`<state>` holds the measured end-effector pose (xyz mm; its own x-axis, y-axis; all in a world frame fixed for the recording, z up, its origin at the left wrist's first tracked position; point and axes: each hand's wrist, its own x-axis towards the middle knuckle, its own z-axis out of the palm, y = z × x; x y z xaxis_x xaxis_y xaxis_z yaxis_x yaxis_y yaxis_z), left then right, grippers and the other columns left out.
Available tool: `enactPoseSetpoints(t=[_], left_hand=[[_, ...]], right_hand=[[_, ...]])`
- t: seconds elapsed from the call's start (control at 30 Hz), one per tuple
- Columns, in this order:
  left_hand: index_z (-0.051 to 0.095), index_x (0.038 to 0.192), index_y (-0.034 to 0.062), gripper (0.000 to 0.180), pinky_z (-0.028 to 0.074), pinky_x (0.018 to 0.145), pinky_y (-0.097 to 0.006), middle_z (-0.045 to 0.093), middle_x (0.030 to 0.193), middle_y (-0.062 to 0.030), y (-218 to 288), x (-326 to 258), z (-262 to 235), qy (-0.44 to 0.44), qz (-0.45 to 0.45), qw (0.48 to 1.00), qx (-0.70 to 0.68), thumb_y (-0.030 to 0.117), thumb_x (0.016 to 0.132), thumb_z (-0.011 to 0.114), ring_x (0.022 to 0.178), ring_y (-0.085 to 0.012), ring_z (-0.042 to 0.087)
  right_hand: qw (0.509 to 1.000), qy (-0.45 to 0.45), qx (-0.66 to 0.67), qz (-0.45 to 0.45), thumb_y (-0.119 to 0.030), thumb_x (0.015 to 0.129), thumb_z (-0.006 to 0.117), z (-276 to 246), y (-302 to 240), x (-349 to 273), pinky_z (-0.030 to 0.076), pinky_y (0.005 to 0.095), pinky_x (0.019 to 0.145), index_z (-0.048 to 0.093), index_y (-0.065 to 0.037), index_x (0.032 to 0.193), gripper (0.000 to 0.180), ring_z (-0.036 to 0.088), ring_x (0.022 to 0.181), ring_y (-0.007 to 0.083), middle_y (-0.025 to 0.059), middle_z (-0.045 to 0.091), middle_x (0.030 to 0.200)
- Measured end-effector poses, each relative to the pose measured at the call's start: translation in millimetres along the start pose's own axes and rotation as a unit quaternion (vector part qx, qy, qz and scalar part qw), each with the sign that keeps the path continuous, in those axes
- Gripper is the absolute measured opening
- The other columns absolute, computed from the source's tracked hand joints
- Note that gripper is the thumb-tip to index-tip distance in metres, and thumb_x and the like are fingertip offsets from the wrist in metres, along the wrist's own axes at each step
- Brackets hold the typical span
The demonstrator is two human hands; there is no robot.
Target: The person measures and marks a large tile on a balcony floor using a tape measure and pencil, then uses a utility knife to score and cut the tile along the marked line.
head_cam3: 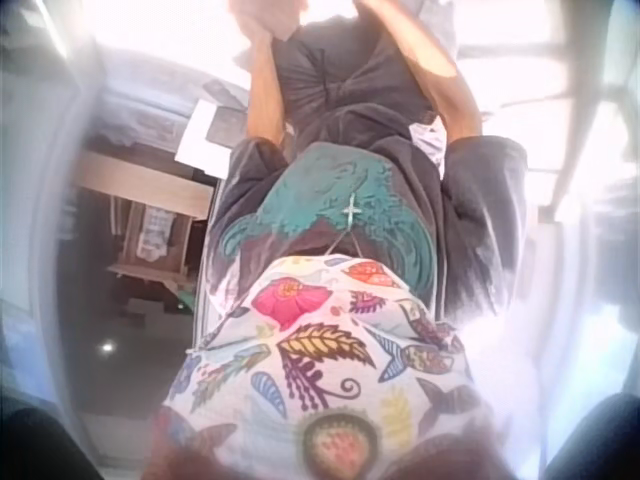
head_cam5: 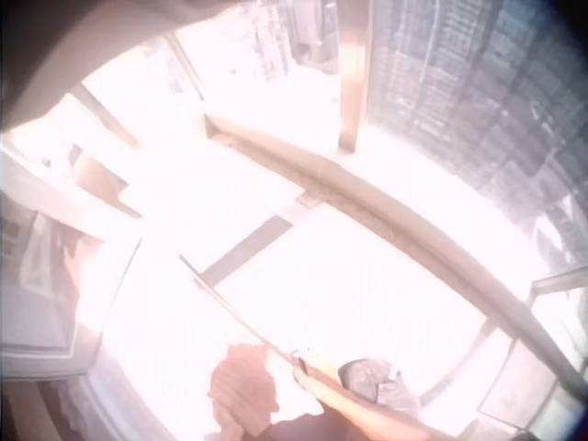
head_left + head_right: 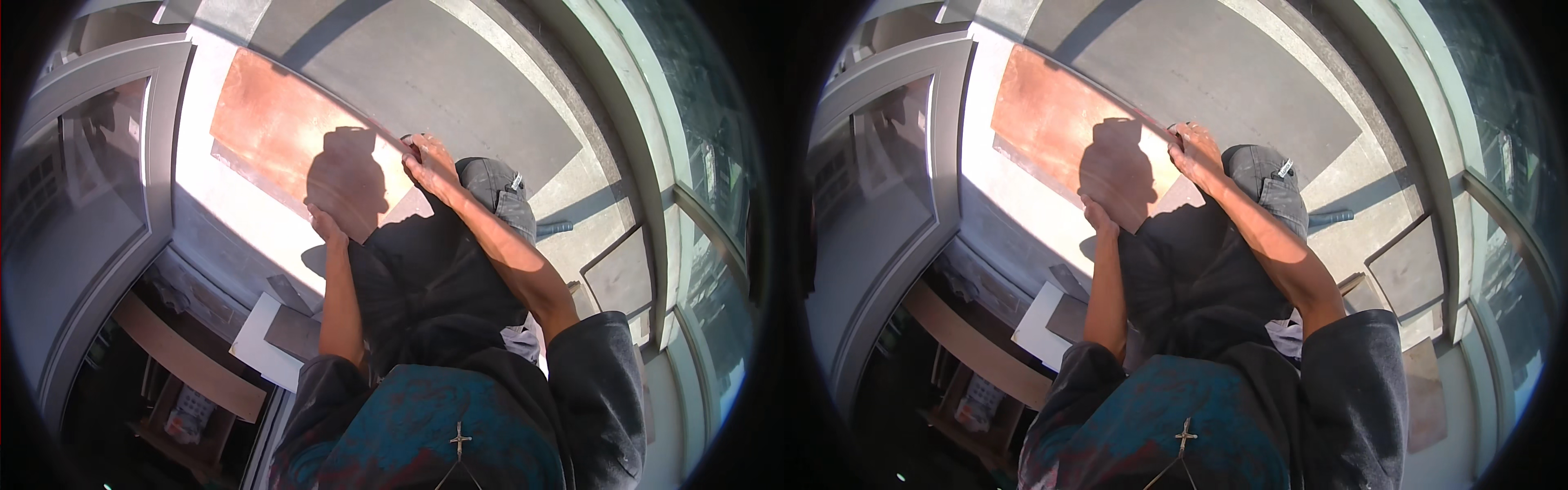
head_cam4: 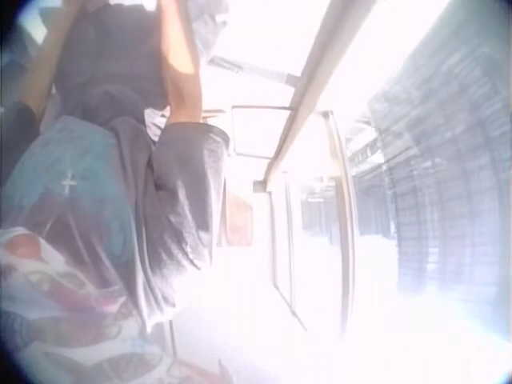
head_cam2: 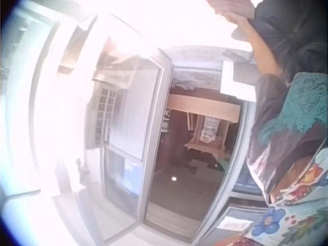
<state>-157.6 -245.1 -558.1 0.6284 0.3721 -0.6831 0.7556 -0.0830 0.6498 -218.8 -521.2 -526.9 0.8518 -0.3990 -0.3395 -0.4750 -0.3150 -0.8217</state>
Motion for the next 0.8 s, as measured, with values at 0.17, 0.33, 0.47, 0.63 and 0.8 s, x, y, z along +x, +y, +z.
enactPoseSetpoints(t=[0.17, 0.33, 0.47, 0.63, 0.8], left_hand=[[0.044, 0.131, -0.0079, 0.063, 0.046, 0.097, -0.042, 0.052, 0.128, -0.0216, -2.3, 1.8, 1.3, 0.027, -0.009, 0.999, 0.044, 0.044, 0.099, 0.028, 0.115, -0.034, 0.054], [0.044, 0.131, -0.009, 0.064, 0.045, 0.096, -0.04, 0.052, 0.129, -0.0223, -16.9, 23.4, -11.8, 0.038, 0.015, 0.989, 0.14, 0.044, 0.099, 0.028, 0.116, -0.0328, 0.053], [0.047, 0.128, -0.01, 0.062, 0.046, 0.094, -0.038, 0.053, 0.127, -0.0231, -14.3, 25.9, -14.0, 0.029, 0.04, 0.978, 0.204, 0.041, 0.099, 0.029, 0.114, -0.0323, 0.055], [0.053, 0.119, -0.0097, 0.059, 0.048, 0.086, -0.038, 0.059, 0.116, -0.0231, -3.1, 24.7, -11.0, 0.055, -0.031, 0.966, 0.252, 0.04, 0.095, 0.033, 0.105, -0.0323, 0.059], [0.058, 0.105, -0.0088, 0.056, 0.05, 0.062, -0.036, 0.062, 0.092, -0.0192, 15.5, 7.4, -2.0, 0.045, -0.022, 0.948, 0.313, 0.041, 0.093, 0.036, 0.076, -0.027, 0.062]], right_hand=[[1.0, 0.006, -0.013, 0.01, -0.018, 0.081, 0.059, 3.7, 3.9, -0.2, 0.045, 0.0442, 0.081, 0.06, -0.006, 0.105, 0.026, 0.056, 0.093, 0.0355, 0.0171, 0.058, 0.091], [0.999, 0.005, -0.034, 0.021, -0.018, 0.083, 0.06, 3.5, 6.8, 3.7, 0.046, 0.044, 0.079, 0.062, -0.006, 0.105, 0.025, 0.056, 0.092, 0.0358, 0.0169, 0.058, 0.094], [0.998, 0.011, -0.057, 0.011, -0.019, 0.084, 0.06, 5.3, 10.4, 4.7, 0.046, 0.0447, 0.078, 0.062, -0.006, 0.104, 0.024, 0.057, 0.092, 0.0362, 0.0169, 0.058, 0.095], [0.998, 0.01, -0.064, 0.011, -0.019, 0.085, 0.06, 4.3, 3.6, 1.8, 0.047, 0.0446, 0.079, 0.062, -0.006, 0.106, 0.024, 0.057, 0.093, 0.036, 0.0163, 0.059, 0.096], [0.997, 0.02, -0.08, 0.011, -0.016, 0.086, 0.06, 1.2, 0.2, -0.3, 0.047, 0.0432, 0.083, 0.062, -0.007, 0.109, 0.026, 0.057, 0.097, 0.034, 0.0146, 0.059, 0.097]])
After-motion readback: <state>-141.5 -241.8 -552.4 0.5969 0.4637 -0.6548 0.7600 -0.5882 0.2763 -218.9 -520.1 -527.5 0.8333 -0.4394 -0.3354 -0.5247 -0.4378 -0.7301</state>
